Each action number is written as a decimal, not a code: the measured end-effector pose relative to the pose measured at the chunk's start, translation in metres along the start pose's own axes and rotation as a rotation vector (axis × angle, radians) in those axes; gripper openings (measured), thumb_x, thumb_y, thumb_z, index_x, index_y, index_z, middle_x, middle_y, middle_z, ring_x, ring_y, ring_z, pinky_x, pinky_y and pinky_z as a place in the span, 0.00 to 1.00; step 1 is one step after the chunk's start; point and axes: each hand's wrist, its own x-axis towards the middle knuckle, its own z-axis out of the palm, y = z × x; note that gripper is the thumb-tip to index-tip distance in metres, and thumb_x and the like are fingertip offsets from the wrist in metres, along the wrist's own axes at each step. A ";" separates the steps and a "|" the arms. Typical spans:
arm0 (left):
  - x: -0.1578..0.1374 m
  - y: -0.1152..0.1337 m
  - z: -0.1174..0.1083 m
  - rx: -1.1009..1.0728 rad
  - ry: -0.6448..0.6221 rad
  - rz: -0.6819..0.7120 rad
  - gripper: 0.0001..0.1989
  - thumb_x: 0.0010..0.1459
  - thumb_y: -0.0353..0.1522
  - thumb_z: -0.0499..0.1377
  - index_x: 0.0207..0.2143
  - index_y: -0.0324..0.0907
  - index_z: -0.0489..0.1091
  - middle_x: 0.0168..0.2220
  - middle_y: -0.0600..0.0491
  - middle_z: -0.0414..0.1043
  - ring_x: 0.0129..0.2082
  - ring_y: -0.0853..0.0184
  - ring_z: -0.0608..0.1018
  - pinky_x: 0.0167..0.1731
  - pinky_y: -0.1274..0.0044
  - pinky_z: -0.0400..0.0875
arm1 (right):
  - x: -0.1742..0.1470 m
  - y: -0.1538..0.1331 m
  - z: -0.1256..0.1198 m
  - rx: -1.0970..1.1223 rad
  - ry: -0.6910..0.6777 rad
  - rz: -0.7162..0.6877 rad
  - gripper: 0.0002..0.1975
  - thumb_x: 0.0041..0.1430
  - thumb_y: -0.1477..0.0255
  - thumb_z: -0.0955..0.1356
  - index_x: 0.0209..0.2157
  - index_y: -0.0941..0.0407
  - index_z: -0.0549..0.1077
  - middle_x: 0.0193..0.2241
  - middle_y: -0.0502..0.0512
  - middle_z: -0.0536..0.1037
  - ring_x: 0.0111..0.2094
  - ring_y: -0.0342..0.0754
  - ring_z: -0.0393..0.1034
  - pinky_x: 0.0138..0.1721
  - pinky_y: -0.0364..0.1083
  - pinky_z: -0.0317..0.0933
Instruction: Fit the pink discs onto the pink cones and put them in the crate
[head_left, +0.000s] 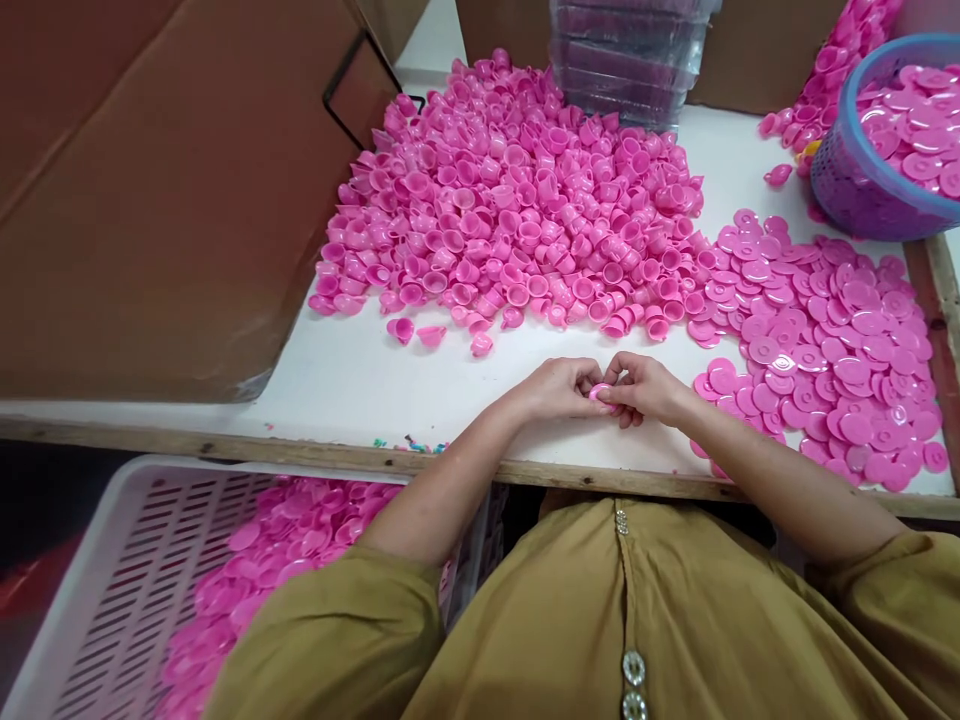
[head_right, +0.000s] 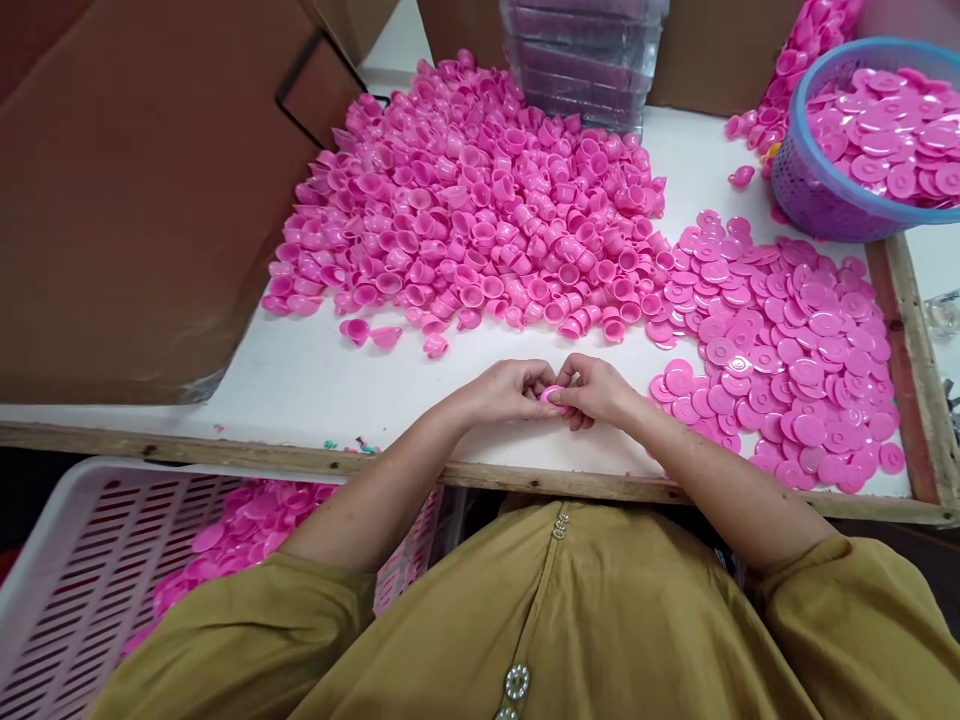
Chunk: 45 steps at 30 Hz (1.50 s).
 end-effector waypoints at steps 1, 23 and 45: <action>-0.002 0.000 -0.001 -0.012 -0.029 0.013 0.18 0.41 0.40 0.67 0.32 0.40 0.70 0.26 0.58 0.68 0.26 0.71 0.70 0.25 0.80 0.61 | 0.000 0.000 0.000 -0.015 0.009 -0.002 0.13 0.55 0.74 0.73 0.31 0.56 0.63 0.13 0.44 0.72 0.13 0.41 0.68 0.12 0.35 0.59; 0.002 0.014 0.004 0.221 0.051 -0.010 0.14 0.43 0.41 0.65 0.25 0.41 0.66 0.23 0.59 0.66 0.25 0.71 0.67 0.24 0.80 0.56 | 0.001 -0.006 -0.006 -0.067 -0.070 0.050 0.12 0.59 0.77 0.70 0.28 0.56 0.62 0.14 0.46 0.73 0.14 0.42 0.70 0.13 0.36 0.61; 0.006 0.019 0.018 0.268 0.042 -0.026 0.09 0.45 0.38 0.61 0.28 0.43 0.68 0.22 0.60 0.66 0.24 0.70 0.68 0.25 0.80 0.58 | 0.000 -0.005 -0.005 -0.220 0.004 -0.001 0.16 0.53 0.67 0.74 0.28 0.55 0.62 0.14 0.45 0.71 0.13 0.41 0.67 0.13 0.37 0.58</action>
